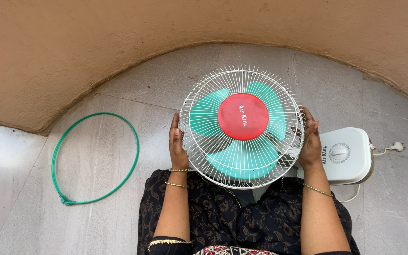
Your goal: The person assembles a table fan by attaching the blades to the motor hub, securing them with a nut, and then attaching the front and rear wire cages. A screwdriver is used to fasten the rear cage.
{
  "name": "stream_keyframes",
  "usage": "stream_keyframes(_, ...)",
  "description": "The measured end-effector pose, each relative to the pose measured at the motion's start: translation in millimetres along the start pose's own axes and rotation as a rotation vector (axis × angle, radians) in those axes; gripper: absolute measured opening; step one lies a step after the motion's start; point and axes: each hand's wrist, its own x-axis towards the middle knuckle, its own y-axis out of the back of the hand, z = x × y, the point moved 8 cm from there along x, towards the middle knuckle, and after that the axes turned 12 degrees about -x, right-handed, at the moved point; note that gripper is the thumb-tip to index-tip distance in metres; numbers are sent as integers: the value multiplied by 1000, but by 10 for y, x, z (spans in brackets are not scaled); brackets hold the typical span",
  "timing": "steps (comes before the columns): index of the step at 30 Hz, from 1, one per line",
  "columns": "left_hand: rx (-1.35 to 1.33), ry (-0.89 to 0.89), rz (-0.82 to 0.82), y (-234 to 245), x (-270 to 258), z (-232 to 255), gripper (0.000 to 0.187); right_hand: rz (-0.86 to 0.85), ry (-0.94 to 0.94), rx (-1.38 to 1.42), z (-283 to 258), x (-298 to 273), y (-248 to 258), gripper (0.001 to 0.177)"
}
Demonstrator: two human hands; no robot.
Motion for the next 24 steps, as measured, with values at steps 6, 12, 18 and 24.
stream_keyframes(6,-32,-19,-23,-15,4,12,78,-35,16,24,-72,-18,-63,106)
stream_keyframes(12,90,-26,-26,-41,-3,18,79,-42,-24,45,-91,-28,-125,105)
stream_keyframes(18,88,-25,-55,-41,6,-1,79,-49,-11,51,-95,-34,-130,105)
stream_keyframes(24,96,-7,-52,-6,22,-39,81,-64,-9,67,-143,-80,-142,106)
